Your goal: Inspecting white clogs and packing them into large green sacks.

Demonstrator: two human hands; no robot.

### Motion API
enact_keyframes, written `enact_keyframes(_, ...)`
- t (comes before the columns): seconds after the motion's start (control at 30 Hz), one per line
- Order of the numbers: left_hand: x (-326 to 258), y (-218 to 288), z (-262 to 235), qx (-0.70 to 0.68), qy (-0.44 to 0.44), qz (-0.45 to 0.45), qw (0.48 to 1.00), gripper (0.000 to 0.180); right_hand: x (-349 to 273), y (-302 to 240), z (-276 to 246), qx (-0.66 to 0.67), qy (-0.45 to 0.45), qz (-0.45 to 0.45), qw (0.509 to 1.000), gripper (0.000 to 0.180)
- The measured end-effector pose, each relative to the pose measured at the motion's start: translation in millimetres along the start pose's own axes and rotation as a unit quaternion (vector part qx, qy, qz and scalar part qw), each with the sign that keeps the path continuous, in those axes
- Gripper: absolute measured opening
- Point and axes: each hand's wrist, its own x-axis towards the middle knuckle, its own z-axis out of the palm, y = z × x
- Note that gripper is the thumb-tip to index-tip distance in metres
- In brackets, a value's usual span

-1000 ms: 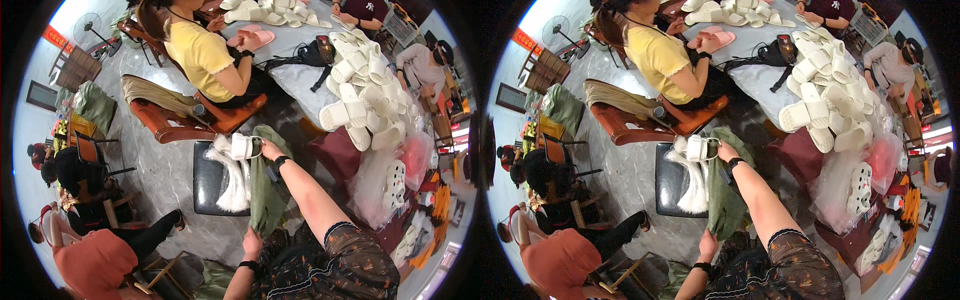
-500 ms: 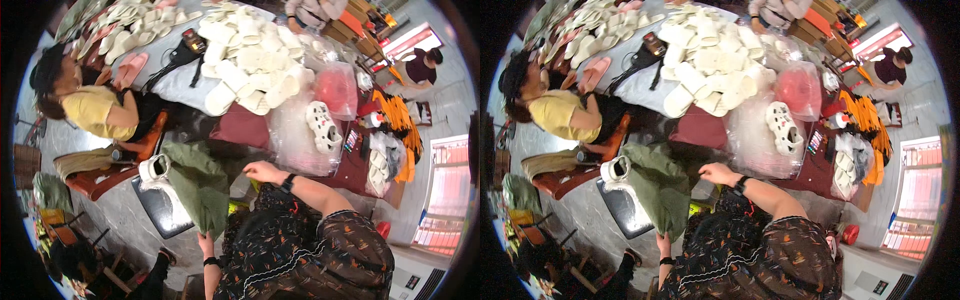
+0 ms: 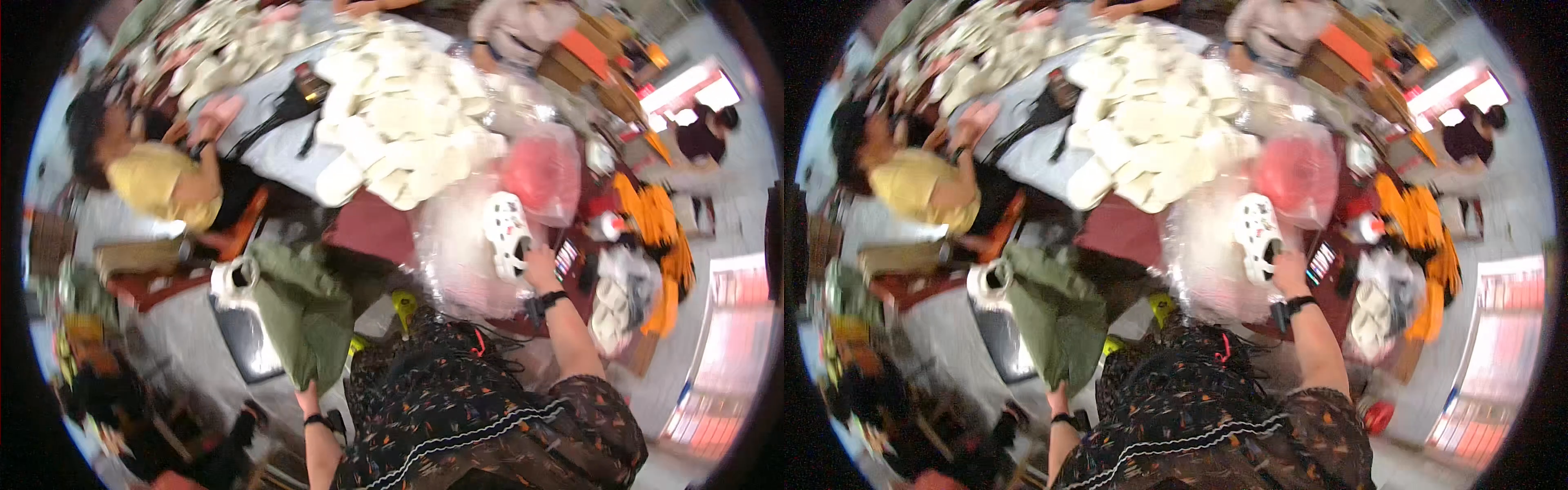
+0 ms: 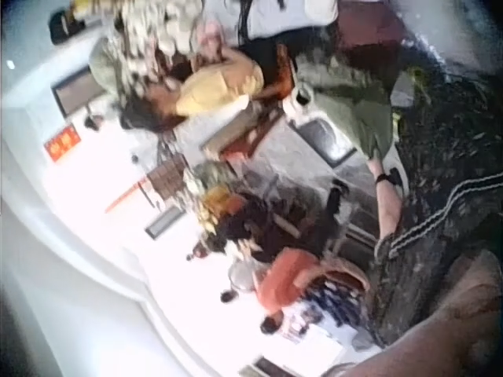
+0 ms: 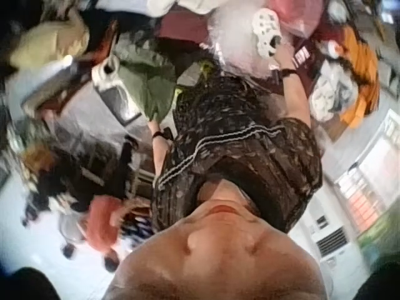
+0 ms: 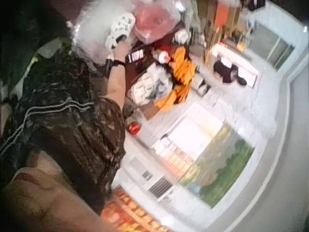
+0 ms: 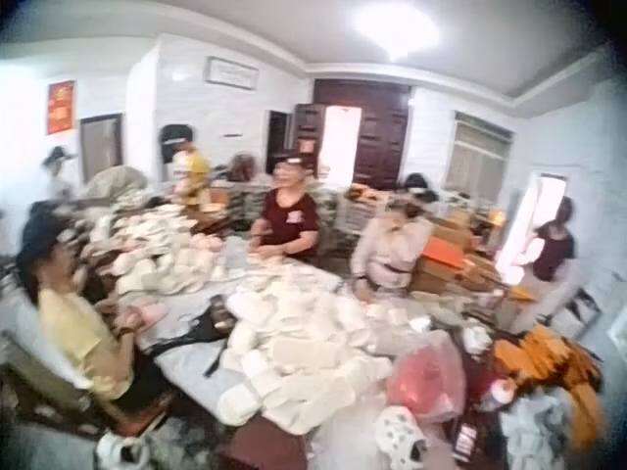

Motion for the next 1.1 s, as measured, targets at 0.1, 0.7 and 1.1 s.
enact_keyframes(0.1, -6, 10, 13, 0.098, 0.080, -0.055, 0.990, 0.061, 4, -1, -50, 0.069, 0.033, -0.007, 0.997, 0.020)
enact_keyframes(0.7, -36, -93, -26, -0.006, 0.094, -0.005, 0.996, 0.078, -147, -429, -242, 0.696, -0.398, -0.353, 0.482, 0.031)
enact_keyframes(1.1, -60, -16, -85, -0.700, -0.034, -0.212, 0.681, 0.070, -171, -588, -67, 0.650, -0.550, -0.158, 0.500, 0.028)
